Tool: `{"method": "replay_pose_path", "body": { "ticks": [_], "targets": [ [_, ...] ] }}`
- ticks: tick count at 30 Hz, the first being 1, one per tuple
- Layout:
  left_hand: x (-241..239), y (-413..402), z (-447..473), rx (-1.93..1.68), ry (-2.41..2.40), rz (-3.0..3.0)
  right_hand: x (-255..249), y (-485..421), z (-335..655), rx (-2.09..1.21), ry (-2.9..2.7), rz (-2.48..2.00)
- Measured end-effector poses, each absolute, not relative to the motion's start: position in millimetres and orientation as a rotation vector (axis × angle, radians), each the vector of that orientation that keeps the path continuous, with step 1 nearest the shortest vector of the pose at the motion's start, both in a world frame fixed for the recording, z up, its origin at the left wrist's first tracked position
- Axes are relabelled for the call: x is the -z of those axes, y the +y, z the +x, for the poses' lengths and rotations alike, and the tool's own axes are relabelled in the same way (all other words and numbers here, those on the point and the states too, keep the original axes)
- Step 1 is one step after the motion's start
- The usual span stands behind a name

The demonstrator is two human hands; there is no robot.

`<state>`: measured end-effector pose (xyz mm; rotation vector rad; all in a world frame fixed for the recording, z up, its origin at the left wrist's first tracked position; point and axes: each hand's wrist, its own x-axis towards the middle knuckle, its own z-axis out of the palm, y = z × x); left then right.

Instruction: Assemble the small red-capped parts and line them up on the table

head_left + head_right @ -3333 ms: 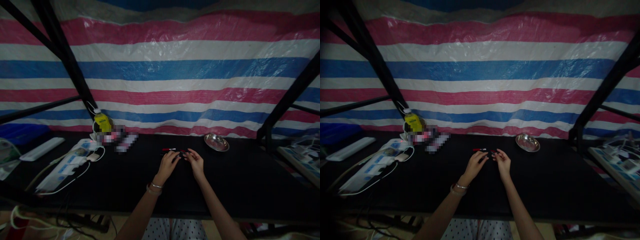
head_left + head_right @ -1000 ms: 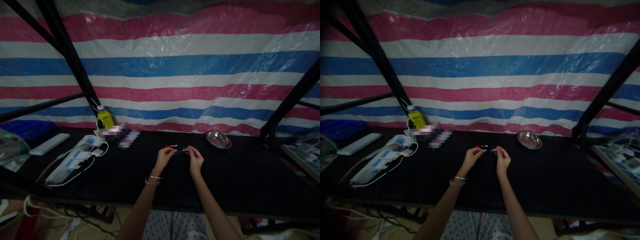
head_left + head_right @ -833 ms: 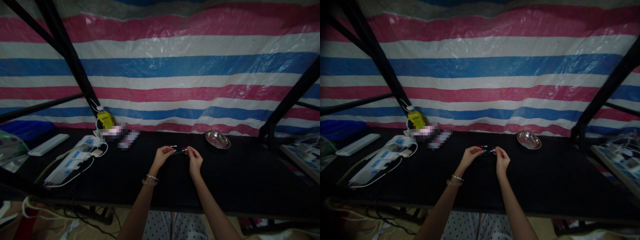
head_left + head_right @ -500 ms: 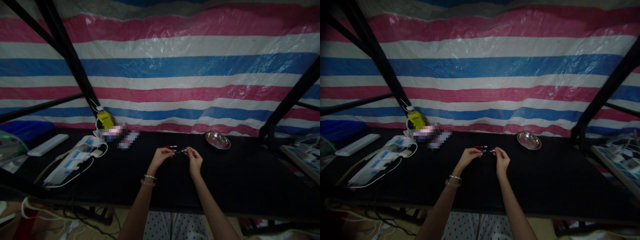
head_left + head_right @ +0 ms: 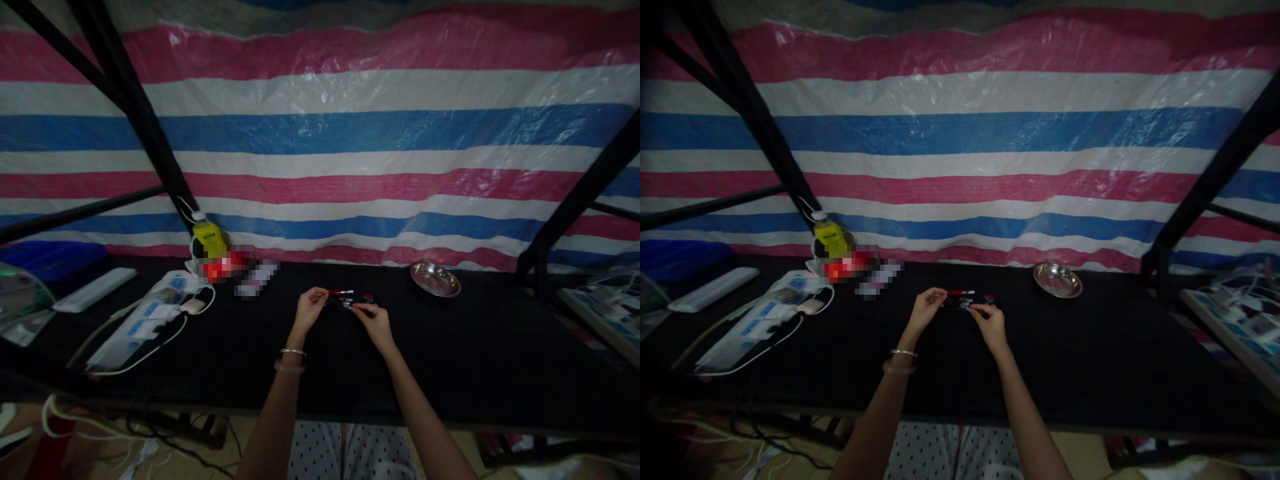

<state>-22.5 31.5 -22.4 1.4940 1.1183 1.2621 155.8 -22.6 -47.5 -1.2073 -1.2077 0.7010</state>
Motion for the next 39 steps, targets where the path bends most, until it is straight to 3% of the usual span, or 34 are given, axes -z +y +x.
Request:
{"method": "replay_pose_path", "body": {
  "ticks": [5, 14, 25, 31, 39],
  "targets": [
    [29.8, 28.3, -19.6, -1.238, 1.335, 1.790, 48.6, -25.7, 157.1, -0.588, -1.365, -1.239],
    [27.8, 22.7, -23.0, -1.091, 1.663, 1.809, 54.8, -26.3, 156.5, -0.519, -1.467, -1.252],
    [19.3, 15.9, -17.0, -1.038, 1.703, 1.968, 56.0, -24.1, 158.7, -0.455, -1.645, -1.270],
    [17.2, 11.8, -13.0, -1.110, 1.641, 2.111, 50.4, -26.2, 157.3, -0.417, -1.517, -1.267],
    [14.3, 6.5, -6.8, -1.156, 1.497, 2.234, 50.0, -28.7, 180.3, -0.048, -1.081, -1.529]
  ]
}}
